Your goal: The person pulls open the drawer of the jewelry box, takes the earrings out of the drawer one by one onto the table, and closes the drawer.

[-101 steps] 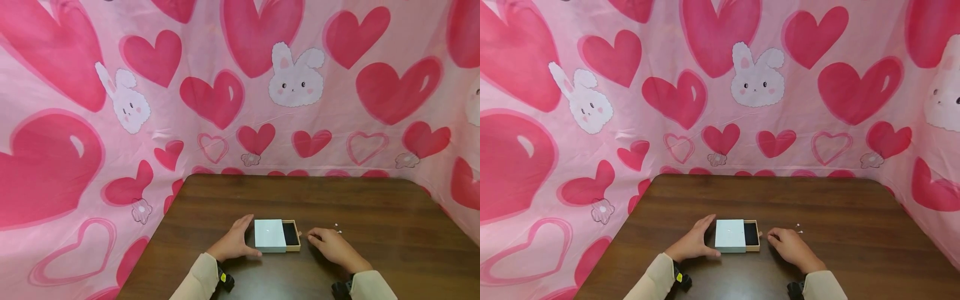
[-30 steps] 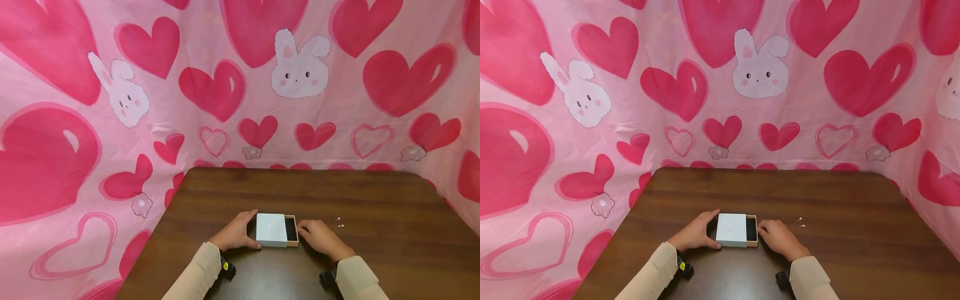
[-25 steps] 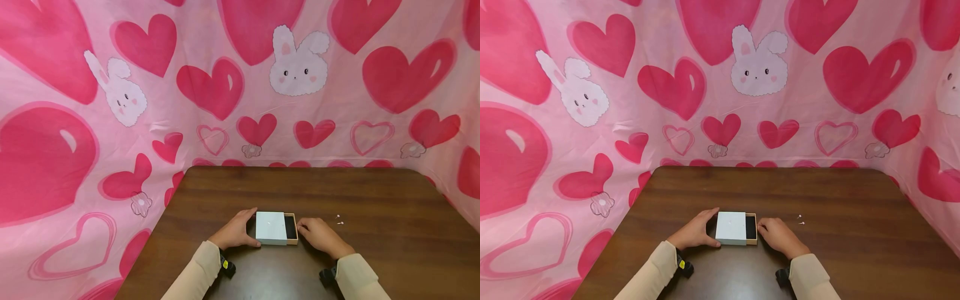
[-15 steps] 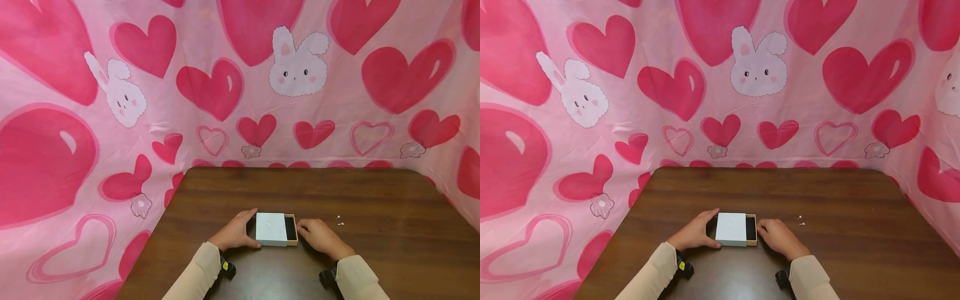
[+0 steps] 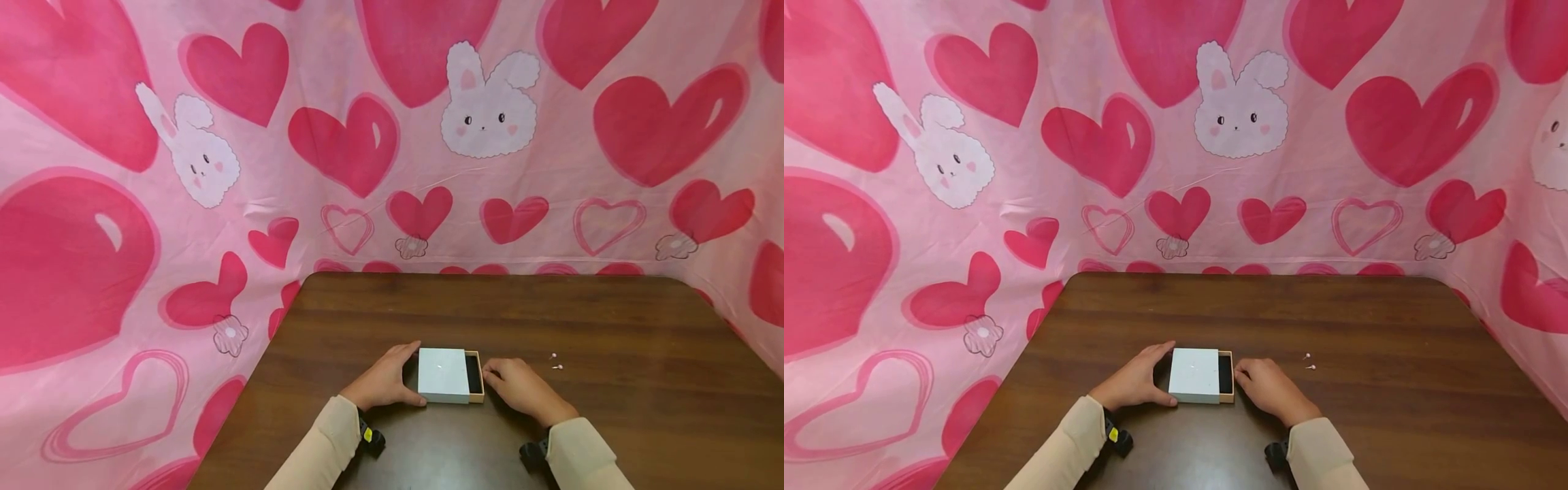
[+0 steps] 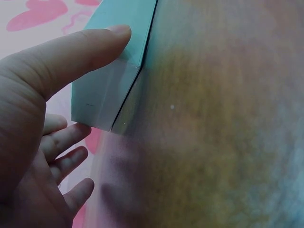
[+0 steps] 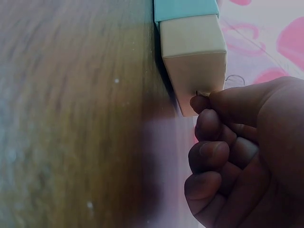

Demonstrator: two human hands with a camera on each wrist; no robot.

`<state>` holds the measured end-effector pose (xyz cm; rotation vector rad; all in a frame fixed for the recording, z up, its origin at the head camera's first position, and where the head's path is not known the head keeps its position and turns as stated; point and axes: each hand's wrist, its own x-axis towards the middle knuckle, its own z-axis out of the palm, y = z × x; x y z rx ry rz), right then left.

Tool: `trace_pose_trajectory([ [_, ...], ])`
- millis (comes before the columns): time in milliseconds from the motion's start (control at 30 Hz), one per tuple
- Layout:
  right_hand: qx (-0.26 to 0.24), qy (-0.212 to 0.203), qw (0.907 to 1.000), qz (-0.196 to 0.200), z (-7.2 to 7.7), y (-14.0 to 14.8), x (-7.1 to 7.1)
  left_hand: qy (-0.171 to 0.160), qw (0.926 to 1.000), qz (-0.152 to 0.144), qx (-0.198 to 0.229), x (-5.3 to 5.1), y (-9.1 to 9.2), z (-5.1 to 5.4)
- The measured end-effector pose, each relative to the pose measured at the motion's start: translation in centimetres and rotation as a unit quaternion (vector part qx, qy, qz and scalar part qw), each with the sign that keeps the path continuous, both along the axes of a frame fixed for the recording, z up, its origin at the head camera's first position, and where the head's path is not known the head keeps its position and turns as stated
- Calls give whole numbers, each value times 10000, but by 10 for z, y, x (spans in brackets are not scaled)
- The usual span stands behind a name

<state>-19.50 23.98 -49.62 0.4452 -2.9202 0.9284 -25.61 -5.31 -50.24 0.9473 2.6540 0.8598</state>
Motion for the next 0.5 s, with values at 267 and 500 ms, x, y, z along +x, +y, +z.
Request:
trace_pose_trajectory([
  [267, 35, -85, 9999, -49, 2, -2, -2, 49, 10000, -3, -37, 0, 0, 0],
  [500, 8, -318, 9994, -127, 2, -6, -3, -4, 9999, 46, -103, 1, 1, 0],
])
